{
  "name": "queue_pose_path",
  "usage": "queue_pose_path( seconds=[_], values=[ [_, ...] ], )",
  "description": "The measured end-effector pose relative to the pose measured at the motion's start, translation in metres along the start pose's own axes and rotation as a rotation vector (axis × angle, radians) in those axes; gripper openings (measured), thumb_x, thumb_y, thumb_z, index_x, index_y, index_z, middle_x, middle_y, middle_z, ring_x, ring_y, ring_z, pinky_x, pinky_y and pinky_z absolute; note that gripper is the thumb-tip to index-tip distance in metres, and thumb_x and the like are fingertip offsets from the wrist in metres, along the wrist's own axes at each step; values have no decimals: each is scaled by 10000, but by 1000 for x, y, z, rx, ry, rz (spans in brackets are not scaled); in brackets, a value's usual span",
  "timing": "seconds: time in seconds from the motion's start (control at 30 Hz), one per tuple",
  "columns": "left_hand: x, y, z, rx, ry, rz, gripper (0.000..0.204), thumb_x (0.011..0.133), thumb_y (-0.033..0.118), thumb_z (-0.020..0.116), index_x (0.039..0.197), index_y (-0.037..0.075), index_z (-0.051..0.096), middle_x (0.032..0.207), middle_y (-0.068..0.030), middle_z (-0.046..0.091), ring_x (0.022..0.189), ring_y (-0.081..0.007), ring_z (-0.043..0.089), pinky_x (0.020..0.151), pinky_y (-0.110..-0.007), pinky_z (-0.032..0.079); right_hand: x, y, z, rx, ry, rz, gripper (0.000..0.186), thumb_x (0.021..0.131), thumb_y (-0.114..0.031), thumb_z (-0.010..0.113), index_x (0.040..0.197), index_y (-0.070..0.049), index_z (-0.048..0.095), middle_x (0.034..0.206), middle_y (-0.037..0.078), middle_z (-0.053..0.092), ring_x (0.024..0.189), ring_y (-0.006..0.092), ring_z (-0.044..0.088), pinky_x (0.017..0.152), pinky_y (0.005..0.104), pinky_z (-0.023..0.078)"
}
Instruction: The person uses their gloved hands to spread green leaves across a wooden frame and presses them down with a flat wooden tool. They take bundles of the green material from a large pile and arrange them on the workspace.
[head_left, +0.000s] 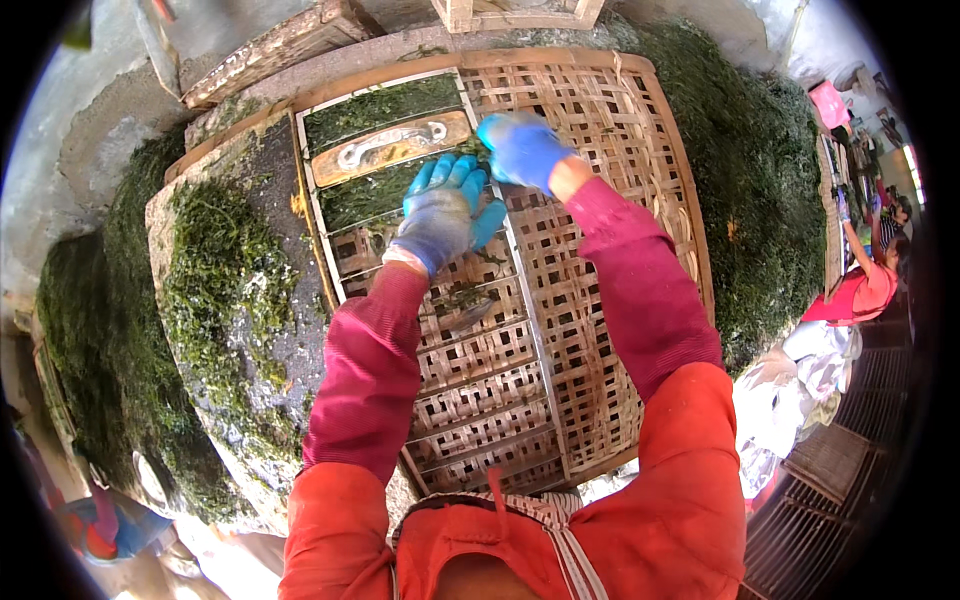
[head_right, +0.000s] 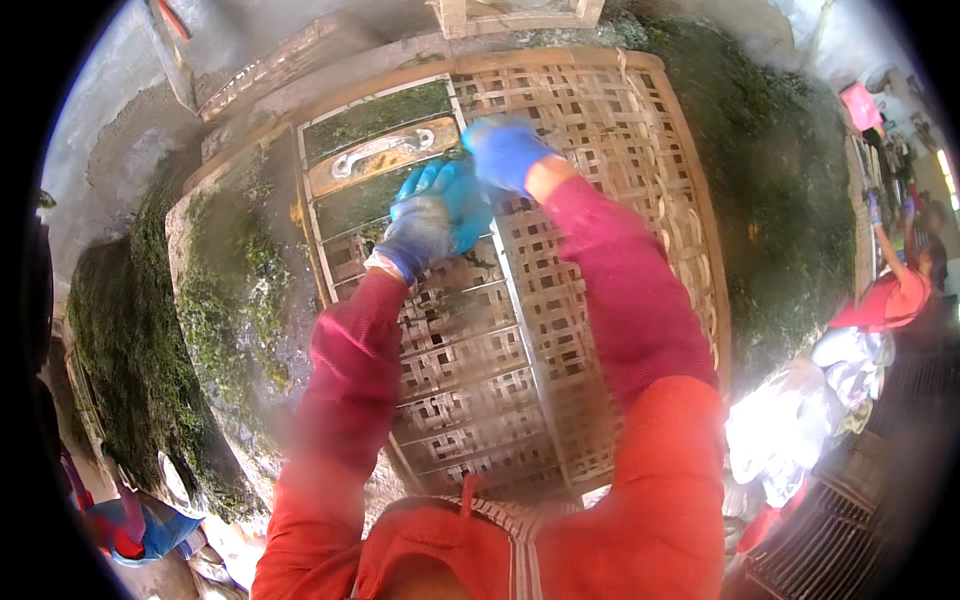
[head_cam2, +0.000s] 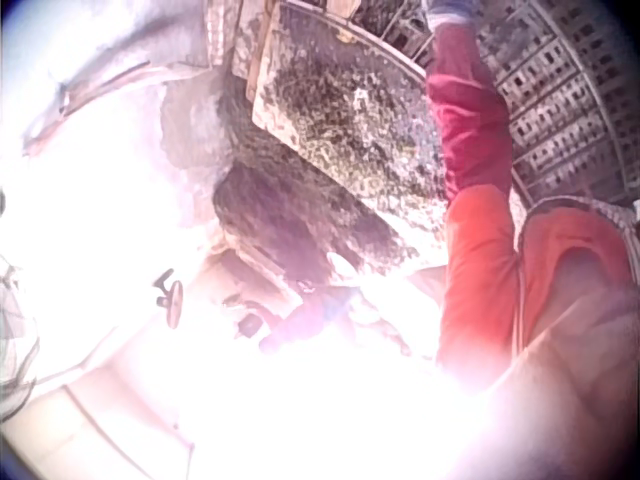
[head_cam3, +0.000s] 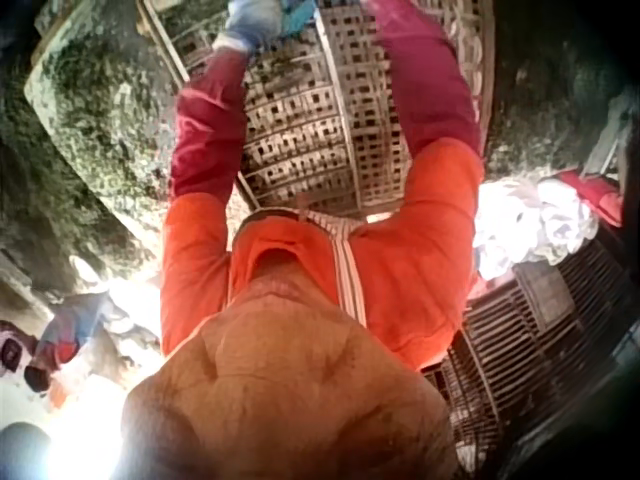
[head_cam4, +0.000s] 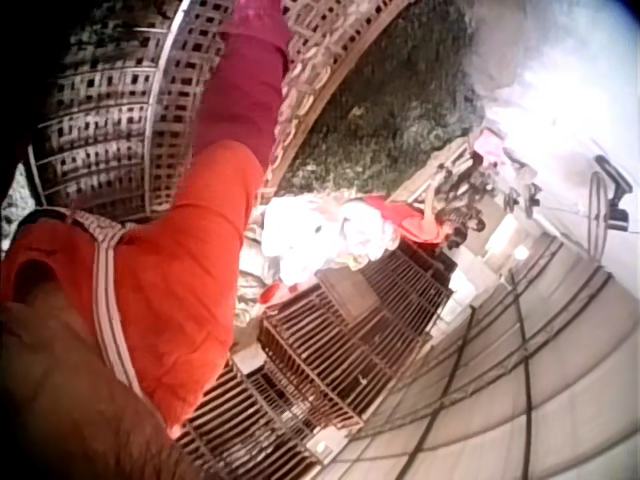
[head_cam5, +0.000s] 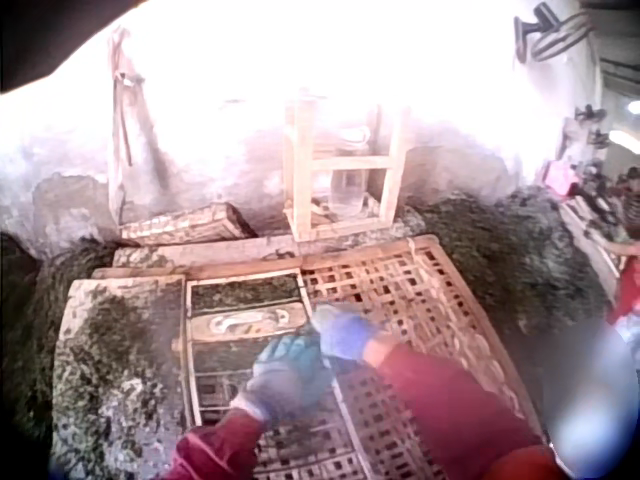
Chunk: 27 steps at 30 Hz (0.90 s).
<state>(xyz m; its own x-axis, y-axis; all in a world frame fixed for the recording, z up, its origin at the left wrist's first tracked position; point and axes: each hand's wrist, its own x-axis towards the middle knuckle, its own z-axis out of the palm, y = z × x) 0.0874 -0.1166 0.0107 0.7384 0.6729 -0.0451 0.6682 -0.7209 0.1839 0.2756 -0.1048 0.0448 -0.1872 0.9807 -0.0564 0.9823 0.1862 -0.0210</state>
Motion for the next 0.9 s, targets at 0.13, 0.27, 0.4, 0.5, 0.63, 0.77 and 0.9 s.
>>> queue_pose_path(
  seconds=[0.13, 0.27, 0.4, 0.5, 0.63, 0.77, 0.9],
  values=[
    [4, -2, 3, -42, 76, 63, 722, 963, 611, 449, 1500, 135, 523, 1592, -144, 450, 1517, -341, 341, 1281, -462, 144, 25, -49, -53, 116, -102, -103, 283, 827, -95, 665, 1097, -47, 735, 855, 163, 732, 768, 307, 715, 721, 450, 589],
    [-23, -17, -15, -578, 19, -35, 613, 947, 535, 565, 1394, 120, 632, 1366, -169, 663, 1415, -338, 501, 1209, -509, 349, 20, -39, -62, 317, 166, -219, 464, 840, -58, 638, 1304, -72, 647, 785, 119, 714, 599, 226, 654, 611, 391, 583],
    [-55, -78, 5, -607, 235, -115, 464, 954, 378, 649, 1326, 102, 677, 1394, -168, 641, 1363, -344, 552, 1178, -470, 404, -13, 0, -30, -1, 393, -232, 593, 832, -54, 635, 1420, -115, 585, 1199, 118, 703, 843, 189, 702, 744, 352, 605],
    [-65, -69, 3, -78, 412, 42, 488, 956, 381, 653, 1344, 86, 656, 1420, -173, 619, 1386, -335, 529, 1206, -452, 356, -39, -30, 22, -377, 265, -444, 514, 908, -155, 597, 1417, -85, 584, 1555, 157, 486, 1250, 294, 628, 1127, 435, 470],
    [-88, -82, -17, -36, 305, 15, 516, 979, 378, 609, 1389, 65, 608, 1449, -165, 594, 1405, -343, 501, 1231, -451, 303, -39, -45, 15, -180, 48, -333, 458, 992, -216, 511, 1424, -86, 591, 1607, 109, 439, 1445, 293, 453, 1265, 469, 248],
    [-103, -96, -9, 109, 459, 99, 430, 981, 278, 589, 1339, 39, 609, 1384, -171, 614, 1302, -375, 563, 1197, -470, 344, -38, -28, 30, -332, 174, -351, 440, 1037, -290, 481, 1406, -90, 611, 1604, 81, 447, 1505, 257, 368, 1279, 484, 192],
    [-102, -90, -15, 35, 509, 117, 385, 938, 169, 659, 1293, 28, 608, 1323, -195, 623, 1261, -404, 572, 1147, -502, 407, -32, -22, 28, -194, 129, -266, 422, 1057, -392, 478, 1324, -139, 685, 1515, 54, 558, 1485, 245, 397, 1279, 523, 153]
  ],
)
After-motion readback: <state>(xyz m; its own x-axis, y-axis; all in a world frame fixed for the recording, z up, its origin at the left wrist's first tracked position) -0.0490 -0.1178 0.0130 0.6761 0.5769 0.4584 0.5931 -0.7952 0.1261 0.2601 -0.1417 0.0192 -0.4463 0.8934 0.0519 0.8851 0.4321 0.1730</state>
